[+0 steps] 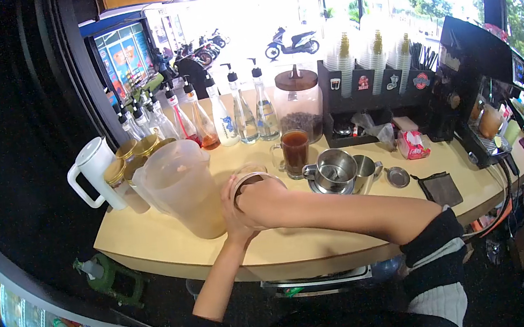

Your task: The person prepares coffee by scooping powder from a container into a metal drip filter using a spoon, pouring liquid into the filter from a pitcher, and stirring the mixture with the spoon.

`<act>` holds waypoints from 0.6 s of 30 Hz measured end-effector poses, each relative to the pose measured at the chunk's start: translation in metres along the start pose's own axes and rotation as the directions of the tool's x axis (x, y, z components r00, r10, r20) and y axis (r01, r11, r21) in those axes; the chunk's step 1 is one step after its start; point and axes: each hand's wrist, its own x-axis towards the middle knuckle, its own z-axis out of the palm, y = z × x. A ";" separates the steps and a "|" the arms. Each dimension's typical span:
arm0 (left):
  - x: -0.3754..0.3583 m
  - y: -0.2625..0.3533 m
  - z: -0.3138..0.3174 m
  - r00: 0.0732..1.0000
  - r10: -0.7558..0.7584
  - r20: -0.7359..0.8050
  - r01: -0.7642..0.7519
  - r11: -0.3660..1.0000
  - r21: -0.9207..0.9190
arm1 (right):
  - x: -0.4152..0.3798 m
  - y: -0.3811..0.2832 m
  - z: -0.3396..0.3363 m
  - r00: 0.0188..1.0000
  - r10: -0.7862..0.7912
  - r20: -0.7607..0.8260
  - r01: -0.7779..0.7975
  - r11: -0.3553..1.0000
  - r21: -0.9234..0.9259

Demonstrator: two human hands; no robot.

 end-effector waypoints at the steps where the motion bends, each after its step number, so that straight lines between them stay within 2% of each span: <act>1: 0.001 0.002 -0.001 1.000 0.005 0.022 -0.006 0.998 0.069 | -0.004 0.001 -0.005 1.000 -0.002 -0.001 0.002 1.000 -0.005; 3: 0.001 -0.004 0.002 1.000 -0.021 0.021 0.020 0.999 0.050 | -0.013 0.005 -0.016 0.999 0.031 -0.023 -0.028 0.992 0.125; 7: -0.003 -0.008 0.005 0.994 -0.109 0.024 0.110 0.993 -0.036 | -0.021 0.025 -0.017 0.994 0.039 -0.098 -0.014 0.970 0.242; 9: -0.003 -0.007 0.004 0.990 -0.133 0.038 0.134 0.990 -0.034 | -0.026 0.032 -0.023 0.989 0.081 -0.122 -0.022 0.906 0.422; 17: -0.005 -0.009 0.005 0.979 -0.197 0.057 0.199 0.979 -0.033 | -0.040 0.060 -0.027 0.961 0.066 -0.267 0.087 0.847 0.524; 18: -0.005 -0.009 0.005 0.973 -0.223 0.062 0.229 0.969 -0.092 | -0.040 0.066 -0.024 0.949 0.074 -0.306 0.123 0.808 0.577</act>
